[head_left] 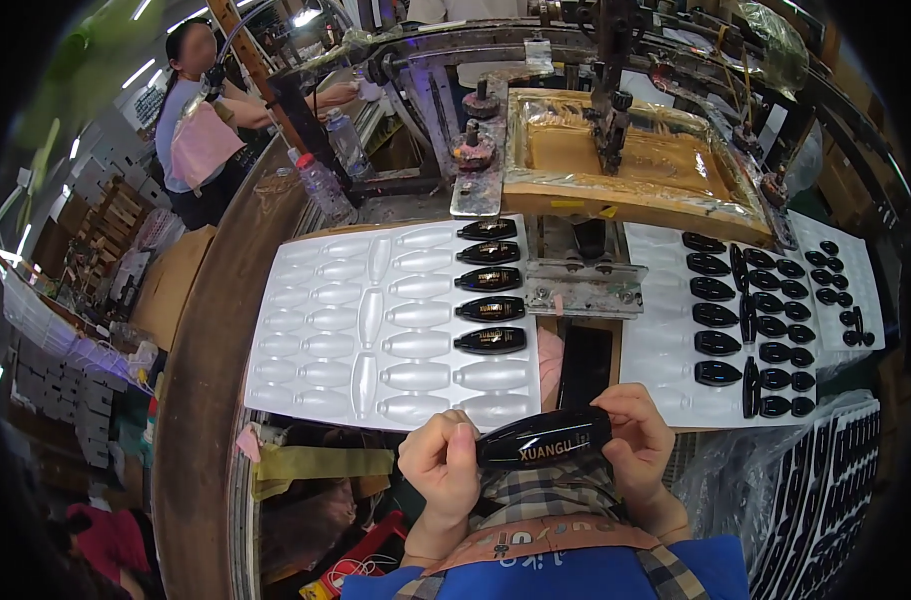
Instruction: Manually screen printing logos onto plastic hair clips using a screen printing jig.
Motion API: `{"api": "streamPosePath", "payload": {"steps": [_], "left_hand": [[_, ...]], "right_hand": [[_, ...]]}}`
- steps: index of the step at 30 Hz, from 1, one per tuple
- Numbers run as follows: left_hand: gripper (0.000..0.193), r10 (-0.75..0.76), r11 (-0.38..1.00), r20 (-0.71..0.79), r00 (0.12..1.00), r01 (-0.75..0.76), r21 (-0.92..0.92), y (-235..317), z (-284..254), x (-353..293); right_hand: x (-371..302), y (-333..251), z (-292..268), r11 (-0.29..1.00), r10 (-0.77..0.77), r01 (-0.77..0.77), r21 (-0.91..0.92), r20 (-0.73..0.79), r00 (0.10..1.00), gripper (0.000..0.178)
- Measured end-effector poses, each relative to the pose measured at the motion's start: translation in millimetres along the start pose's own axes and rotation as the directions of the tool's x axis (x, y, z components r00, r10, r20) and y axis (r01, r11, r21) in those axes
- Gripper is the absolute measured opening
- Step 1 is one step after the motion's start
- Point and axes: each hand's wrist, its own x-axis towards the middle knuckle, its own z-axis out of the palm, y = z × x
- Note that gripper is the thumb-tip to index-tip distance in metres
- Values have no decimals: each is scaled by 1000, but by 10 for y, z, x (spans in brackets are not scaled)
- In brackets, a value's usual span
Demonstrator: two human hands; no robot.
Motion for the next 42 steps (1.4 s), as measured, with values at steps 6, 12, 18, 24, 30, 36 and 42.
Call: {"api": "streamPosePath", "payload": {"steps": [6, 12, 18, 24, 30, 36, 42], "left_hand": [[23, 13, 998, -12, 1000, -14, -66, 23, 1, -20], [22, 18, 997, -7, 1000, -19, -72, 25, 4, -24], [22, -7, 1000, -7, 1000, 7, -20, -36, 3, -21], [23, -32, 999, -22, 999, 32, 3, -89, 15, -6], [23, -51, 998, -23, 998, 52, 22, -113, 22, 7], [24, -64, 997, -21, 998, 65, 48, -116, 11, 9], [24, -62, 995, -16, 998, 63, 77, -131, 23, 22]], "right_hand": [[-17, 9, 15, 1000, -3, 3, -17, -3, 1000, 34], [-15, 15, 11, 1000, -11, 11, -24, 4, 1000, 34], [-20, 43, -2, 1000, 16, -15, 20, -6, 1000, 35], [-18, 85, -2, 994, 68, -66, 86, -26, 997, 34], [4, 119, -16, 994, 59, -56, 95, -23, 998, 35], [12, 135, -30, 994, 64, -63, 84, -14, 998, 35], [23, 153, -32, 992, 58, -56, 109, -16, 998, 36]]}}
